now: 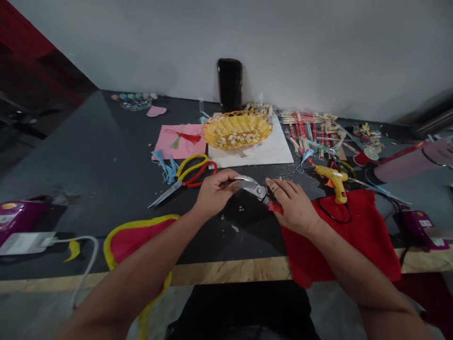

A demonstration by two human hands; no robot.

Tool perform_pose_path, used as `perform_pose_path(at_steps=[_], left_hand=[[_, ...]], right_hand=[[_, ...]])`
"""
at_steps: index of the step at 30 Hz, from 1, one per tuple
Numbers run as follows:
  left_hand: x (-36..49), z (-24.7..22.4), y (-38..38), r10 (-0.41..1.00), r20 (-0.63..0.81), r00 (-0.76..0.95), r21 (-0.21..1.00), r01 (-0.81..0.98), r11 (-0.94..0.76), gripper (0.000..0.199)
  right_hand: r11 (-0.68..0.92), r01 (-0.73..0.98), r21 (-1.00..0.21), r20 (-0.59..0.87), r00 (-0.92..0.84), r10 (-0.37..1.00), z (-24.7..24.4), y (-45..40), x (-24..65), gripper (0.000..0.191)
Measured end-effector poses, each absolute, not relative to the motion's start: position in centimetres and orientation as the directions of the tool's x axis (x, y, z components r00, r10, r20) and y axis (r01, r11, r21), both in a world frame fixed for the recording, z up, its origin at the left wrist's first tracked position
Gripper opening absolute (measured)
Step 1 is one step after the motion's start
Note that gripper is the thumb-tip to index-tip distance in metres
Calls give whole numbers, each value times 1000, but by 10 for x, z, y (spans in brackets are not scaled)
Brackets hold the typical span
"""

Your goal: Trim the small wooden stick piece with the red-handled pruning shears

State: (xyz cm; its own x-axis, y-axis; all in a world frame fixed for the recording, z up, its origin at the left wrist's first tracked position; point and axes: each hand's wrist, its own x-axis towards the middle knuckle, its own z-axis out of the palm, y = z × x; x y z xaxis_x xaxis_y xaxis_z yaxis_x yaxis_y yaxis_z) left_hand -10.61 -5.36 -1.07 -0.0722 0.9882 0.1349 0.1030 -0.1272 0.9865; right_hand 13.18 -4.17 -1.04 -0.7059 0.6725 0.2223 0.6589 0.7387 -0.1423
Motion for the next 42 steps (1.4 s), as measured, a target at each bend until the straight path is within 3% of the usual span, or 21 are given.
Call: perform_pose_path(at_steps=[9, 17, 22, 29, 33, 42], left_hand=[[-107, -6, -55, 991, 117, -68, 985, 139, -107, 19], [-104, -6, -52, 988, 48, -144, 999, -1, -49, 27], [-104, -9, -50, 991, 17, -135, 998, -57, -25, 28], [-107, -18, -48, 991, 18, -136, 994, -104, -32, 28], [-107, -17, -48, 991, 5, -134, 991, -132, -23, 29], [-105, -17, -49, 992, -22, -123, 986, -166, 1, 29]], right_hand=[[707, 694, -139, 253, -665, 703, -8, -47, 129, 55], [660, 640, -394, 423, -511, 748, -20, -33, 131, 50], [629, 665, -402, 399, -491, 774, -17, -32, 130, 46], [455, 636, -624, 348, -295, 890, -8, -34, 132, 26], [476, 638, -606, 435, -235, 869, -7, -31, 135, 19], [375, 645, -666, 325, -202, 924, -4, -42, 130, 22]])
